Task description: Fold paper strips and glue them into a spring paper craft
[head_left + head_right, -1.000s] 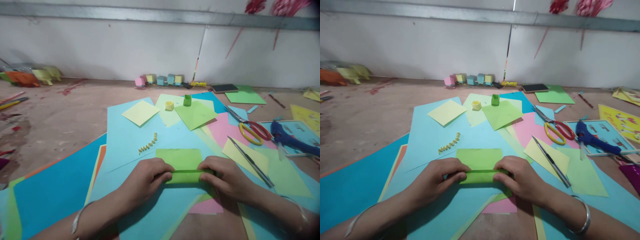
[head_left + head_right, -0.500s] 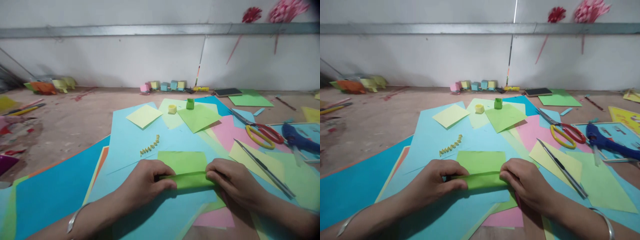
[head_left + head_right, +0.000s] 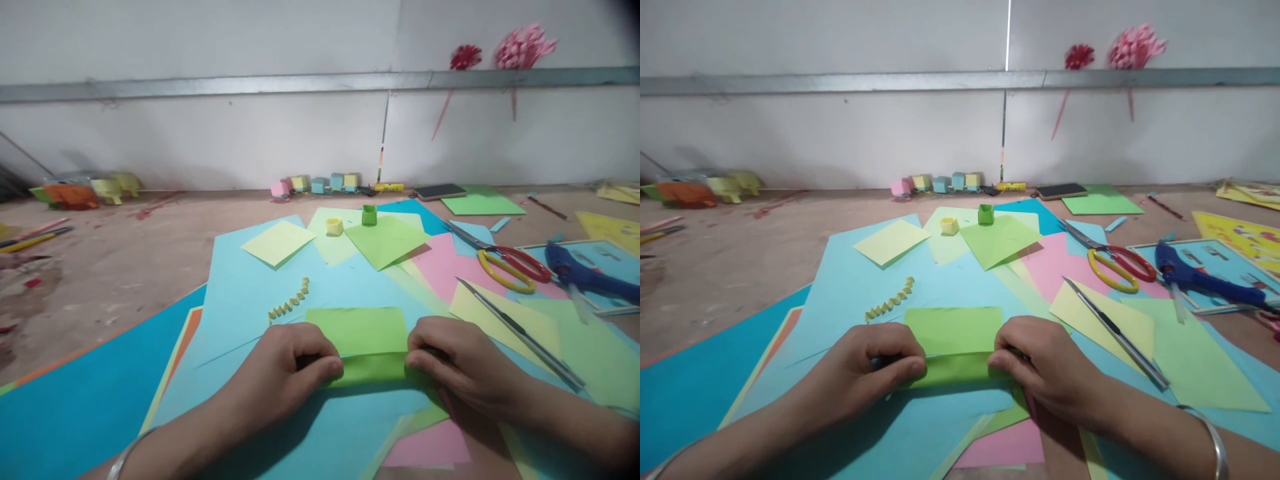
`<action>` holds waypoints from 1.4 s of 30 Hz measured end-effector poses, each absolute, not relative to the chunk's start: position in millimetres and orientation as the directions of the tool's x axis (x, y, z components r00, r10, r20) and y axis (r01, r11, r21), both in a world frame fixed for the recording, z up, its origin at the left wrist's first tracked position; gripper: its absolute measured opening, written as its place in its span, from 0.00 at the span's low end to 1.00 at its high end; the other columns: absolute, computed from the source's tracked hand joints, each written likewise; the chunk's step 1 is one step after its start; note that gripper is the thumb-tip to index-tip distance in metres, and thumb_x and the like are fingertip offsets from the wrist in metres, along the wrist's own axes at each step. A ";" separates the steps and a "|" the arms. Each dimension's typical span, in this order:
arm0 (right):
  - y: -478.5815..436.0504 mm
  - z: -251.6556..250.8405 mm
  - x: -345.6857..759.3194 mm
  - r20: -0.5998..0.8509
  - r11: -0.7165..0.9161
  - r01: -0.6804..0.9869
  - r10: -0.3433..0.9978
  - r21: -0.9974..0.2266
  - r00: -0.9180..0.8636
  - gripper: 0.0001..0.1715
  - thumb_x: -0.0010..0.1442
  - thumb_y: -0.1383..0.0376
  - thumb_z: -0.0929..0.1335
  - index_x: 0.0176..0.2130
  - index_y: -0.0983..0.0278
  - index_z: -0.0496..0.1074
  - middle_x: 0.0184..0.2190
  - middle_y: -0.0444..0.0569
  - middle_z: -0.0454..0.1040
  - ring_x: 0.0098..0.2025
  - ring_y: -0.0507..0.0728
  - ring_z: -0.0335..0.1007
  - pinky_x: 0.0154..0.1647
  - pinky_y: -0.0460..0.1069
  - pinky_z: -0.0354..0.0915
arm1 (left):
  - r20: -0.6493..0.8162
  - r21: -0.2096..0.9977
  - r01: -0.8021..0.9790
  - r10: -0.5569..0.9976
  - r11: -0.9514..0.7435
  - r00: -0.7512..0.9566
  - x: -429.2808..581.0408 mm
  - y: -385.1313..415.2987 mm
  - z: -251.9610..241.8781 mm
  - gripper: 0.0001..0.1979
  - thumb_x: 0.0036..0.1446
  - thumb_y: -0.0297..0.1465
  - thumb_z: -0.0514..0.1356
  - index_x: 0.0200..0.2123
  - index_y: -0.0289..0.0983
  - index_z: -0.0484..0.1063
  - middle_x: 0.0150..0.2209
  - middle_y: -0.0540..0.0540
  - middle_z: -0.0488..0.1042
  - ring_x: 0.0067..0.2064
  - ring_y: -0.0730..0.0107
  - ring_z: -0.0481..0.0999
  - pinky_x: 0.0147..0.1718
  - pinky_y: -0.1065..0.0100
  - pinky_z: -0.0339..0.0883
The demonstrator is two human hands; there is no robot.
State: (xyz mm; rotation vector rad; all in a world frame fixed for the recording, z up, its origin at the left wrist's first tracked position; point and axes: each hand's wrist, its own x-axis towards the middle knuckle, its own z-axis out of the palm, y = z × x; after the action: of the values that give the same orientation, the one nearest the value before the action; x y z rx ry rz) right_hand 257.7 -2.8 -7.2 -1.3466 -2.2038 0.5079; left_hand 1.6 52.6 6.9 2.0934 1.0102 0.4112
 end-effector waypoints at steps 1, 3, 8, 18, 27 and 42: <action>-2.7 -8.2 257.8 0.222 0.445 0.709 0.894 -0.546 -0.390 0.20 0.68 0.58 0.60 0.27 0.63 0.66 0.22 0.43 0.68 0.24 0.50 0.61 0.26 0.44 0.56 | -0.018 0.750 0.515 0.765 -0.416 0.644 1.6 51.9 7.7 0.12 0.56 0.31 0.57 0.23 0.36 0.76 0.23 0.49 0.72 0.26 0.73 0.68 0.27 0.71 0.60; -2.8 -10.3 258.2 0.221 0.450 0.709 0.891 -0.543 -0.396 0.21 0.69 0.57 0.59 0.27 0.63 0.66 0.22 0.43 0.67 0.24 0.50 0.60 0.26 0.45 0.56 | -0.011 0.742 0.509 0.750 -0.437 0.661 1.5 51.1 9.0 0.13 0.56 0.31 0.57 0.21 0.36 0.75 0.23 0.49 0.70 0.27 0.73 0.67 0.27 0.71 0.59; -3.3 -12.5 259.2 0.214 0.441 0.715 0.896 -0.543 -0.390 0.23 0.69 0.55 0.58 0.26 0.63 0.66 0.22 0.44 0.67 0.24 0.51 0.60 0.26 0.45 0.56 | 0.013 0.725 0.511 0.751 -0.462 0.660 0.0 51.5 5.7 0.12 0.56 0.30 0.57 0.24 0.37 0.76 0.23 0.50 0.70 0.26 0.74 0.66 0.27 0.71 0.58; -0.6 -9.4 259.6 0.215 0.473 0.707 0.878 -0.525 -0.428 0.28 0.71 0.53 0.55 0.27 0.63 0.67 0.22 0.44 0.68 0.24 0.50 0.61 0.26 0.45 0.56 | -0.003 0.715 0.527 0.752 -0.459 0.660 -0.3 47.4 5.6 0.11 0.56 0.29 0.54 0.25 0.36 0.73 0.24 0.51 0.71 0.25 0.74 0.64 0.28 0.71 0.58; -1.9 -8.1 260.5 0.192 0.473 0.690 0.874 -0.548 -0.446 0.22 0.68 0.55 0.60 0.27 0.63 0.68 0.22 0.44 0.69 0.24 0.50 0.62 0.26 0.45 0.57 | -0.023 0.699 0.549 0.752 -0.459 0.659 1.1 47.7 9.5 0.11 0.55 0.28 0.54 0.23 0.36 0.71 0.24 0.50 0.71 0.27 0.73 0.67 0.28 0.70 0.58; -3.6 -9.2 259.1 0.188 0.468 0.732 0.880 -0.495 -0.436 0.18 0.68 0.62 0.60 0.27 0.63 0.66 0.22 0.44 0.67 0.25 0.51 0.61 0.27 0.45 0.56 | -0.027 0.670 0.552 0.727 -0.496 0.686 0.8 47.1 10.6 0.12 0.57 0.29 0.53 0.25 0.36 0.72 0.25 0.49 0.72 0.28 0.71 0.69 0.28 0.70 0.60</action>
State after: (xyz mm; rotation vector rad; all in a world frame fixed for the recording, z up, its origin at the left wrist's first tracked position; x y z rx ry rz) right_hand 259.1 -3.6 -9.2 -1.3483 -2.3013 0.4790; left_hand 0.8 47.1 10.6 2.2307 0.9757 0.3412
